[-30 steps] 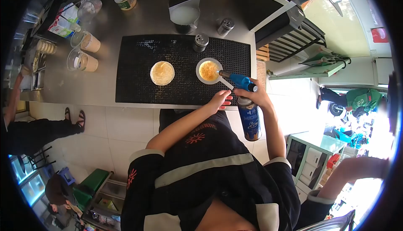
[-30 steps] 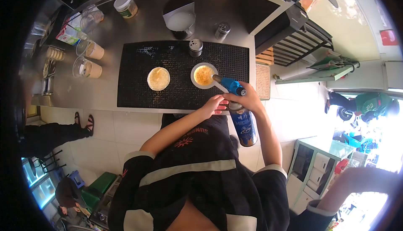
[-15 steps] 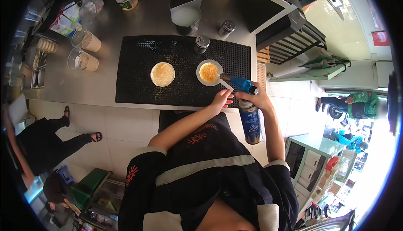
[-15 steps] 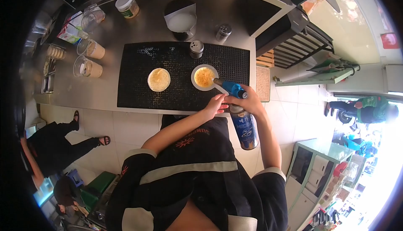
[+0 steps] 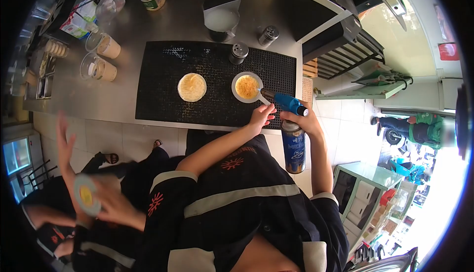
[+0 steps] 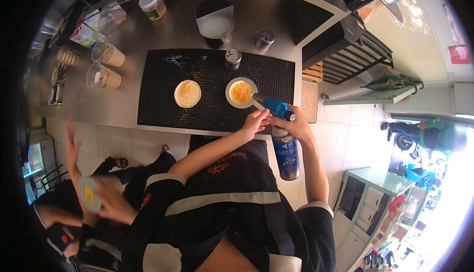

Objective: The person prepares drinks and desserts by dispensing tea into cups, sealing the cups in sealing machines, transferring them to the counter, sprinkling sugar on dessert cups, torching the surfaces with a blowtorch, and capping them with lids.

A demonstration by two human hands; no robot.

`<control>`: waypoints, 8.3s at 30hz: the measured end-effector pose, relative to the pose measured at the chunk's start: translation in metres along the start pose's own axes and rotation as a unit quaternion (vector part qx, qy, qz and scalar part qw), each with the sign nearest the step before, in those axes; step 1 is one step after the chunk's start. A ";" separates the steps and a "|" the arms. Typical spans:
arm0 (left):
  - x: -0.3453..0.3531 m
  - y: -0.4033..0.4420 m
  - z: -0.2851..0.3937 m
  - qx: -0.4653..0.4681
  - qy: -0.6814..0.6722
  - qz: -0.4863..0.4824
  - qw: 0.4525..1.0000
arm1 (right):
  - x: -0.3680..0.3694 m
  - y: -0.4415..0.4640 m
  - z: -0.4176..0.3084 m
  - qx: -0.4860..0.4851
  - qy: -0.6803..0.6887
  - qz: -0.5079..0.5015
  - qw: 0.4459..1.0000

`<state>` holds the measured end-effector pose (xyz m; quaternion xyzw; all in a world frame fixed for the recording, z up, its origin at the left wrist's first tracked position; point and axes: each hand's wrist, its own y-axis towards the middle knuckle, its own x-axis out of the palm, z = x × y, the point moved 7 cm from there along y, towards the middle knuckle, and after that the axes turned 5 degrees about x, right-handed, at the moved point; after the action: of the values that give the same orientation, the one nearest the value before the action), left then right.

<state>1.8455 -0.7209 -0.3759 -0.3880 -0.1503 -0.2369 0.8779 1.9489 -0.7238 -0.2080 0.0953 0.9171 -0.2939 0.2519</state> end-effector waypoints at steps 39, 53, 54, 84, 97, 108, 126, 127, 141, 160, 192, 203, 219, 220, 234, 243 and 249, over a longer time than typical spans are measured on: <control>-0.167 -0.095 0.051 0.211 0.069 0.142 0.965 | 0.065 -0.019 -0.094 -0.248 0.057 -0.191 0.948; -0.174 -0.083 0.051 0.191 0.062 0.123 0.972 | 0.120 0.006 -0.126 -0.238 -0.048 -0.180 0.953; -0.174 -0.083 0.052 0.192 0.060 0.125 0.972 | 0.122 0.006 -0.129 -0.238 -0.051 -0.183 0.953; -0.063 -0.224 0.170 0.483 0.430 0.079 0.758 | 0.127 -0.015 -0.151 -0.260 -0.054 -0.262 0.928; -0.037 -0.233 0.211 0.592 0.517 0.158 0.599 | 0.131 -0.018 -0.152 -0.286 -0.077 -0.236 0.926; -0.027 -0.220 0.215 0.579 0.575 0.201 0.542 | 0.144 0.009 -0.131 -0.353 0.011 -0.279 0.893; -0.038 -0.207 0.219 0.547 0.563 0.234 0.573 | 0.160 0.023 -0.130 -0.367 0.005 -0.270 0.890; -0.039 -0.208 0.220 0.546 0.560 0.237 0.576 | 0.161 0.026 -0.128 -0.370 -0.027 -0.257 0.892; -0.046 -0.219 0.228 0.557 0.511 0.253 0.604 | 0.156 0.024 -0.160 -0.340 -0.013 -0.243 0.908; -0.020 -0.210 0.223 0.578 0.546 0.211 0.569 | 0.145 0.070 -0.097 -0.325 -0.055 -0.219 0.918; -0.025 -0.209 0.210 0.607 0.513 0.151 0.588 | 0.137 -0.001 -0.129 -0.393 -0.047 -0.188 0.899; -0.027 -0.210 0.213 0.617 0.497 0.155 0.590 | 0.142 0.010 -0.126 -0.343 0.029 -0.259 0.903; -0.035 -0.216 0.226 0.596 0.505 0.141 0.608 | 0.154 0.015 -0.130 -0.343 0.033 -0.294 0.892; -0.037 -0.215 0.227 0.585 0.510 0.145 0.614 | 0.155 0.019 -0.126 -0.392 0.019 -0.254 0.884; -0.037 -0.211 0.228 0.599 0.528 0.156 0.581 | 0.143 0.007 -0.152 -0.335 -0.046 -0.227 0.913; -0.034 -0.211 0.227 0.591 0.543 0.149 0.578 | 0.145 0.014 -0.142 -0.371 -0.056 -0.196 0.906; -0.035 -0.209 0.224 0.580 0.539 0.154 0.591 | 0.140 0.016 -0.143 -0.272 -0.107 -0.207 0.934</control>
<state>1.6866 -0.6639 -0.1175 0.3843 0.3066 -0.1268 0.8615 1.7760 -0.6226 -0.1883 -0.2006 0.9291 -0.0875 0.2980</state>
